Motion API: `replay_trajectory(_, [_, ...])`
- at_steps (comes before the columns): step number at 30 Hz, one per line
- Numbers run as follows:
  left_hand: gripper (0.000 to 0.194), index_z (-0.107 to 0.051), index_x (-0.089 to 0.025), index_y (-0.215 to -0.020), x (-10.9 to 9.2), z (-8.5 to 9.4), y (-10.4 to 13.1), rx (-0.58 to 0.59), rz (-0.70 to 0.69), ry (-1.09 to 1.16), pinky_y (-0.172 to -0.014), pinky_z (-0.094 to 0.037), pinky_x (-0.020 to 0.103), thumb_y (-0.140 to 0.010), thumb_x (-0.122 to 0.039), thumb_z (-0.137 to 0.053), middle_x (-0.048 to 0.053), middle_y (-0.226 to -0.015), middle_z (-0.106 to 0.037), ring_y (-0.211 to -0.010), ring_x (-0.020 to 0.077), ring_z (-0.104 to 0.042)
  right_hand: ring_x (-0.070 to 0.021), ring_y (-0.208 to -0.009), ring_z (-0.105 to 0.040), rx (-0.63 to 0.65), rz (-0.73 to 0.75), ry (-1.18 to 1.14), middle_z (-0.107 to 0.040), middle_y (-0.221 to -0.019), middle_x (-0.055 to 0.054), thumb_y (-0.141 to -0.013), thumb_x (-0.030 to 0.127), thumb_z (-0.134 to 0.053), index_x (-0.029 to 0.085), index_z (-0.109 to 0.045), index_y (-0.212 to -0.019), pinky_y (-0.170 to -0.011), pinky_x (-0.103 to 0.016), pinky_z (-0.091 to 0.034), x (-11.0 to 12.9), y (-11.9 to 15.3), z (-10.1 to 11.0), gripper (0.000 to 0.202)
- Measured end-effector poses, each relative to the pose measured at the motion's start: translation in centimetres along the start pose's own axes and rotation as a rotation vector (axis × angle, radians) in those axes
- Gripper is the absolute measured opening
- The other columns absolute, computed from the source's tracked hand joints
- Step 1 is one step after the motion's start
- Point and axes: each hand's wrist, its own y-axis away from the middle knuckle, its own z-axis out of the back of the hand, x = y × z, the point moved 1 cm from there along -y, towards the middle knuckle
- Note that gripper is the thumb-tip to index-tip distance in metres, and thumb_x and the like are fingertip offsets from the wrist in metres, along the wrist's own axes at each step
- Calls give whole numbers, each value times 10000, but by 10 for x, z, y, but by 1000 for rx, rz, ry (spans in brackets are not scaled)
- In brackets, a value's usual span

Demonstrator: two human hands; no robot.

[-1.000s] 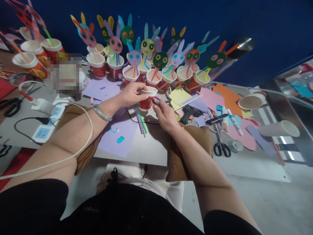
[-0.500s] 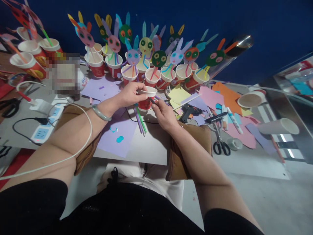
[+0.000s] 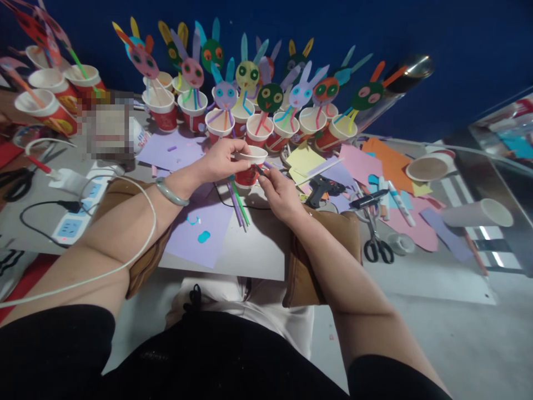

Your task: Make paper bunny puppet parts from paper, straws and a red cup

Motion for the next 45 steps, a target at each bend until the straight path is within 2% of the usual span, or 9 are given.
replay_trajectory(7, [155, -607, -177, -795, -1, 1, 0, -8, 4, 51, -706, -506, 256, -726, -254, -723, 1, -819, -669, -753, 123, -597, -177, -623, -391, -18, 5, -24, -434, -654, 27, -986, 822, -419, 270, -442, -845, -639, -347, -317, 0, 0, 0, 569])
replay_trajectory(13, [133, -591, -190, -783, -1, 3, 0, -28, 38, 181, -648, -486, 249, -758, -223, -717, -5, -751, -627, -699, 117, -569, -187, -677, -459, -195, 16, -58, -493, -702, 16, -978, 850, -412, 278, -408, -858, -666, -364, -399, -3, 0, 4, 584])
replay_trajectory(19, [123, -603, -195, -756, -17, 4, 7, 33, -145, 74, -736, -509, 307, -672, -192, -693, 11, -807, -639, -769, 154, -599, -200, -765, -575, -245, -4, -157, -662, -971, -62, -759, 771, -817, 262, -487, -984, -674, -385, -509, -7, -3, 4, 647])
replay_trajectory(23, [152, -591, -215, -725, -26, 1, 13, 57, -264, -59, -891, -541, 387, -663, -192, -728, 31, -864, -674, -900, 210, -643, -220, -823, -631, -243, 37, -228, -678, -1085, -103, -730, 689, -883, 251, -511, -1085, -635, -380, -535, -12, -5, 3, 675])
replay_trajectory(26, [219, -629, -228, -792, -29, 1, 15, 15, -268, -142, -989, -546, 442, -666, -221, -808, 66, -1087, -704, -1107, 274, -656, -206, -772, -617, -221, 26, -224, -670, -1059, -92, -765, 657, -868, 254, -519, -1113, -567, -356, -511, -15, -4, 2, 637])
replay_trajectory(29, [376, -667, -249, -942, -30, 1, 15, -45, -241, -174, -1051, -545, 464, -642, -258, -893, 103, -1400, -623, -1367, 338, -567, -200, -752, -601, -228, 34, -195, -640, -1003, -71, -798, 639, -843, 259, -527, -1111, -560, -355, -507, -14, -3, 3, 585])
replay_trajectory(32, [532, -665, -263, -1084, -29, 1, 14, -55, -243, -151, -1099, -533, 471, -625, -266, -935, 119, -1513, -560, -1485, 357, -495, -176, -698, -564, -243, 39, -191, -628, -984, -62, -784, 644, -850, 262, -523, -1076, -541, -348, -488, -12, -3, 4, 581])
replay_trajectory(39, [682, -625, -254, -1287, -26, 0, 15, 45, -168, -14, -1060, -561, 453, -668, -316, -902, 92, -1377, -661, -1278, 318, -671, -172, -721, -570, -240, 52, -209, -680, -1092, -93, -785, 713, -818, 270, -507, -1123, -553, -335, -465, -12, -3, 4, 638])
replay_trajectory(45, [684, -620, -235, -1280, -19, -1, 12, 64, -166, 21, -980, -596, 416, -649, -279, -881, 84, -1318, -681, -1194, 302, -711, -184, -757, -586, -268, 46, -220, -711, -1148, -117, -739, 768, -835, 258, -506, -1093, -596, -358, -494, -9, -3, 4, 702])
